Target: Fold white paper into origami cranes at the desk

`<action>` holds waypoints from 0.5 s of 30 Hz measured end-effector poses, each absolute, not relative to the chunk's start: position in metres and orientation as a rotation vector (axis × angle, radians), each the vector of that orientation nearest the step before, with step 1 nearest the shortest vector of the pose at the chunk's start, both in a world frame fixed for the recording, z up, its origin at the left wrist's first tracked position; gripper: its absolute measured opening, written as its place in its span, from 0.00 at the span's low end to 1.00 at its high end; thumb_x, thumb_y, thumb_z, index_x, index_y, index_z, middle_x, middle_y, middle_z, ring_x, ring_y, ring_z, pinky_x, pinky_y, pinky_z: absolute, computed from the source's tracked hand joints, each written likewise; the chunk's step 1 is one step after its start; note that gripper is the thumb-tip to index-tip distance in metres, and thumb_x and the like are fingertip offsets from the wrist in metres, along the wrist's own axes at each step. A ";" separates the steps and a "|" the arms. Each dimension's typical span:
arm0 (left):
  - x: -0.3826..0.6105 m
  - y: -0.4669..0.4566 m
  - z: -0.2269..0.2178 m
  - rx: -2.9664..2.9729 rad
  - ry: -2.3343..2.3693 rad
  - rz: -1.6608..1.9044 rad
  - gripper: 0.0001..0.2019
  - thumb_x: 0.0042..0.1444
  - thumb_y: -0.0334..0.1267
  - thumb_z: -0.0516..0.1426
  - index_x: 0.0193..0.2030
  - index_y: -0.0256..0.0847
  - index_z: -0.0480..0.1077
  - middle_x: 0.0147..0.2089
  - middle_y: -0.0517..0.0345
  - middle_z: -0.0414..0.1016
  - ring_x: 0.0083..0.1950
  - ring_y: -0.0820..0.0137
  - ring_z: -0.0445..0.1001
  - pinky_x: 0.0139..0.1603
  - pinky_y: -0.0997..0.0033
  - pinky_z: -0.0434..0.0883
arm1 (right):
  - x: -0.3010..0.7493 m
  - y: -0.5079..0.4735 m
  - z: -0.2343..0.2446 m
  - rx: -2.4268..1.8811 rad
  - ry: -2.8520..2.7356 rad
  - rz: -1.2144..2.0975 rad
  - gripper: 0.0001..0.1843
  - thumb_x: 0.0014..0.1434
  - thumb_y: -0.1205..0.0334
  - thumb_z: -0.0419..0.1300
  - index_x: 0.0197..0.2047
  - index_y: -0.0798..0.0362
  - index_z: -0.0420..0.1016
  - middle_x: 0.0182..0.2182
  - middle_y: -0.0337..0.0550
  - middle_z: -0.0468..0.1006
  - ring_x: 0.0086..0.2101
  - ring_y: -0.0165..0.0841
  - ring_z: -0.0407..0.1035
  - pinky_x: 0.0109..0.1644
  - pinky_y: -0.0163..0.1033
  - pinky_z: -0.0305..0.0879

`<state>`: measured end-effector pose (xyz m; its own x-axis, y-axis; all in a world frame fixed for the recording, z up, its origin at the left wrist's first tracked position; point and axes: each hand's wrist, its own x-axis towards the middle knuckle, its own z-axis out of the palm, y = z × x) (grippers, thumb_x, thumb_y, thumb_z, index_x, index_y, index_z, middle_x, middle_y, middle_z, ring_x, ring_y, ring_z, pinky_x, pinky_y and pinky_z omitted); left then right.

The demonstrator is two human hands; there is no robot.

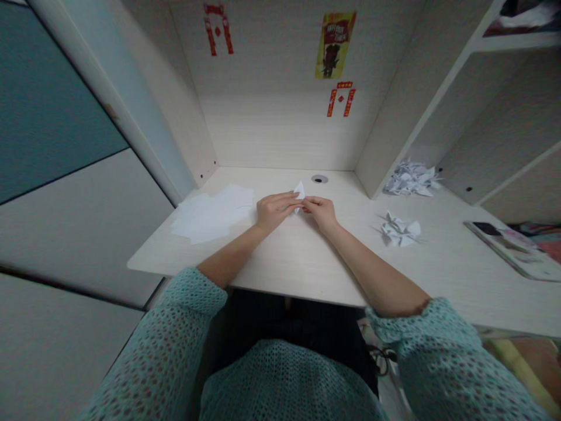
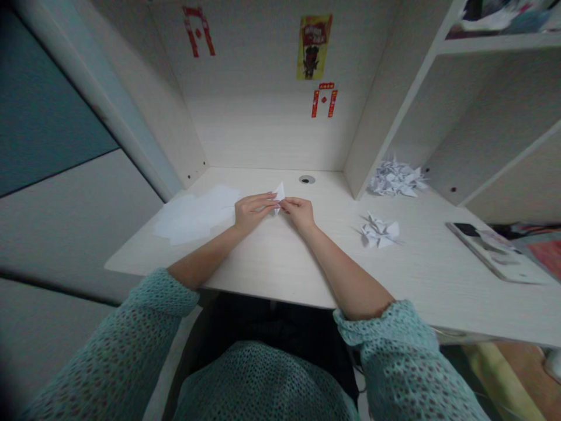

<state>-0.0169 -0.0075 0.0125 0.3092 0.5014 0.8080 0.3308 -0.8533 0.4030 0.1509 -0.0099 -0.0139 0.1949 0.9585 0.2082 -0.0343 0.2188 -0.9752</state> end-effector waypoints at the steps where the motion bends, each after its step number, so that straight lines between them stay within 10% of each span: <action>1: -0.018 -0.007 0.013 2.387 0.796 1.572 0.10 0.53 0.41 0.62 0.42 0.50 0.78 0.50 0.58 0.78 0.53 0.67 0.75 0.57 0.65 0.69 | 0.151 -0.010 -0.014 -1.090 -1.121 0.941 0.17 0.41 0.49 0.67 0.29 0.55 0.81 0.24 0.42 0.80 0.24 0.29 0.70 0.33 0.36 0.67; 5: -0.019 0.001 0.010 2.110 0.918 1.397 0.32 0.46 0.39 0.66 0.60 0.50 0.65 0.56 0.54 0.73 0.55 0.63 0.73 0.58 0.63 0.67 | 0.151 -0.010 -0.013 -1.053 -1.130 0.944 0.17 0.41 0.50 0.68 0.31 0.55 0.81 0.25 0.42 0.80 0.26 0.30 0.71 0.33 0.36 0.67; 15: -0.015 0.018 -0.003 1.530 0.843 1.169 0.24 0.45 0.34 0.63 0.51 0.33 0.73 0.42 0.48 0.80 0.42 0.66 0.78 0.48 0.68 0.71 | 0.151 -0.007 -0.016 -1.006 -1.222 0.966 0.18 0.39 0.51 0.69 0.32 0.55 0.82 0.27 0.44 0.82 0.27 0.33 0.73 0.35 0.39 0.69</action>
<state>-0.0155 0.0184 -0.0032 0.2917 0.9192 0.2645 -0.0401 -0.2645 0.9636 0.1508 -0.0069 -0.0163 0.0971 0.9577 0.2709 -0.0425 0.2759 -0.9602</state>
